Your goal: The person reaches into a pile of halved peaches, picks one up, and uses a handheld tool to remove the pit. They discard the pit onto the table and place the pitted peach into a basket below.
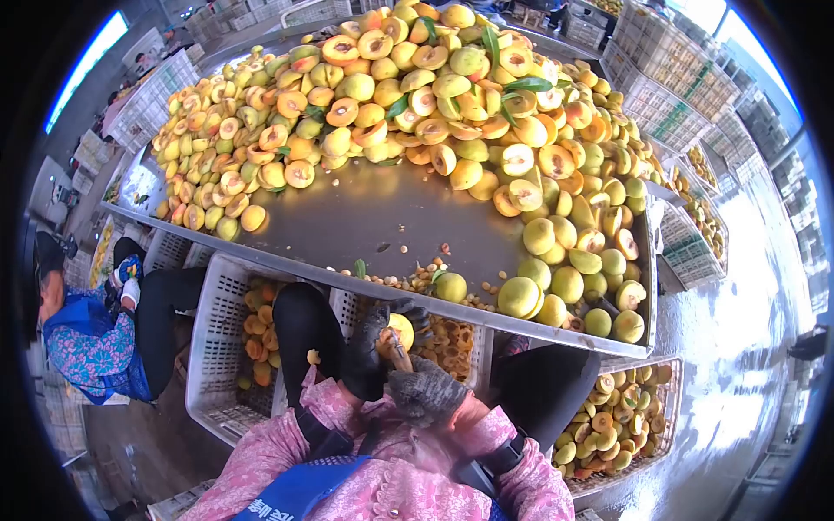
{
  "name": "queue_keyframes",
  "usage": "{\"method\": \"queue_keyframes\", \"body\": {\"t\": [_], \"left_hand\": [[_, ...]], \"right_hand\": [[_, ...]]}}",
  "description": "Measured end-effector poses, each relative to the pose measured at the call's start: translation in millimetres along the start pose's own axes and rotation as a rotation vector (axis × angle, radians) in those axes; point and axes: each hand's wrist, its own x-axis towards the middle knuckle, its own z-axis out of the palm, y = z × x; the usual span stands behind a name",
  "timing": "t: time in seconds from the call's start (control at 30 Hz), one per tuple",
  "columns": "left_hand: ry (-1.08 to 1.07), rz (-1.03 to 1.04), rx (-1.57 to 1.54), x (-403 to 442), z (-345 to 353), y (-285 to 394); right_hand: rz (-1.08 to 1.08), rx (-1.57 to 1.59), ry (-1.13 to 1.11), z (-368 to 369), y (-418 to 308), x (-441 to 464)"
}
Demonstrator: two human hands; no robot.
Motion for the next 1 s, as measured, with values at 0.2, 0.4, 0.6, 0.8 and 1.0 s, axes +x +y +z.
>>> {"method": "queue_keyframes", "body": {"t": [0.2,0.4,0.6,0.8,1.0], "left_hand": [[-0.093,-0.264,-0.547,9.2,-6.6,-4.0],[-0.047,0.130,0.323,8.8,-4.4,43.3],[-0.030,-0.133,-0.031,6.8,2.6,37.4],[-0.158,-0.196,-0.272,10.4,4.7,42.9],[0.001,0.076,-0.020,0.3,11.9,56.5]], "right_hand": [[-0.032,-0.142,-0.076,-7.0,2.1,6.2],[-0.087,-0.147,-0.054,14.6,7.1,3.6],[-0.055,0.341,-0.096,12.3,19.0,13.7],[-0.158,0.092,0.048,28.0,4.1,-3.7],[-0.334,-0.404,0.363,58.9,-19.8,-16.1]]}}
